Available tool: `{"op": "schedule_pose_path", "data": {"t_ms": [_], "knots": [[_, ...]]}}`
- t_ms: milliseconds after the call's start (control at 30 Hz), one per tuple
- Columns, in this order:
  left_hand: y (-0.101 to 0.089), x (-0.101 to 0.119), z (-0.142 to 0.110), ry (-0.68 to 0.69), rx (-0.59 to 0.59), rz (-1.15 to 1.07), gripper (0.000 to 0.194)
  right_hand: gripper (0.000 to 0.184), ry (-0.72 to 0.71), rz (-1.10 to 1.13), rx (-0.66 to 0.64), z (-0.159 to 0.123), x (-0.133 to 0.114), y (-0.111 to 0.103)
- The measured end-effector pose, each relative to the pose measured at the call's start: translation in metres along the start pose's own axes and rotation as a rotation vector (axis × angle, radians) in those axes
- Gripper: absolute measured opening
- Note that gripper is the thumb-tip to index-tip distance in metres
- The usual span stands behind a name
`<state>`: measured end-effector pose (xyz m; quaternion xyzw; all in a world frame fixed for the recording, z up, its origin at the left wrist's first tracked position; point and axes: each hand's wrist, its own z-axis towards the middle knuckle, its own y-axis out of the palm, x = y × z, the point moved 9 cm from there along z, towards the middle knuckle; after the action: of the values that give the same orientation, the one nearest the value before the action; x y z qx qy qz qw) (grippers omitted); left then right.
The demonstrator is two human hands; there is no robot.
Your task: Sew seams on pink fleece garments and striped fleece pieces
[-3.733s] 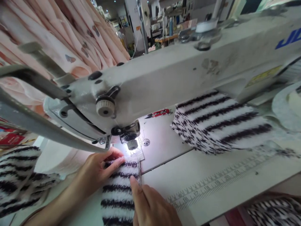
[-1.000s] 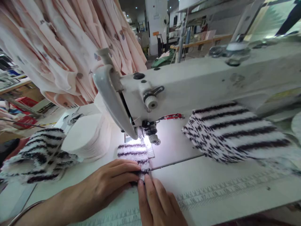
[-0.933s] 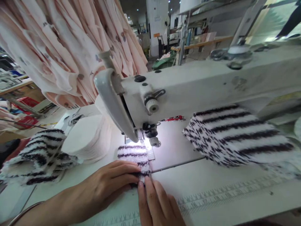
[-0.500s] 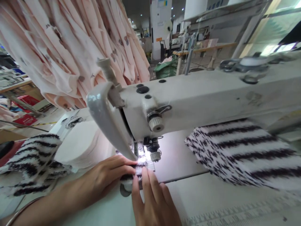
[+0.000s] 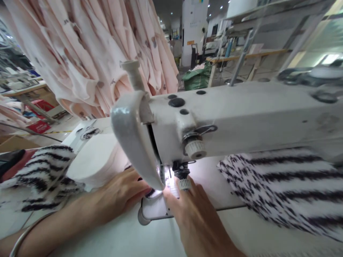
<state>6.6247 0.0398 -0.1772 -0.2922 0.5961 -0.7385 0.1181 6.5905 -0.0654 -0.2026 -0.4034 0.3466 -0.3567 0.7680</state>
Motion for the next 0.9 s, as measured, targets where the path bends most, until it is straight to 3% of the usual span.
{"op": "schedule_pose_path", "data": {"t_ms": [100,167,300,467,700,833,900], "knots": [[0.001,0.001,0.002,-0.023,0.02,0.059,0.015,0.044,0.01,-0.034,-0.057,0.006,0.01,0.001],[0.0,0.001,0.004,-0.026,0.025,0.088,0.013,0.043,-0.012,-0.08,-0.012,0.007,0.007,-0.004],[0.001,-0.001,0.005,0.021,-0.021,0.091,0.016,0.051,-0.072,-0.216,0.168,-0.002,-0.025,-0.014],[-0.001,-0.007,0.002,0.053,-0.063,-0.013,0.022,0.048,-0.052,-0.272,0.083,-0.012,-0.049,0.001],[0.001,0.001,0.001,-0.038,0.009,0.086,0.024,0.05,-0.107,-0.174,0.059,-0.011,-0.021,-0.001],[-0.001,0.008,0.003,-0.036,0.111,0.138,0.016,0.052,-0.032,-0.042,0.069,-0.005,-0.013,-0.004],[-0.002,0.01,0.002,-0.022,0.104,0.128,0.017,0.053,-0.008,-0.025,0.08,-0.004,-0.019,-0.005]]}}
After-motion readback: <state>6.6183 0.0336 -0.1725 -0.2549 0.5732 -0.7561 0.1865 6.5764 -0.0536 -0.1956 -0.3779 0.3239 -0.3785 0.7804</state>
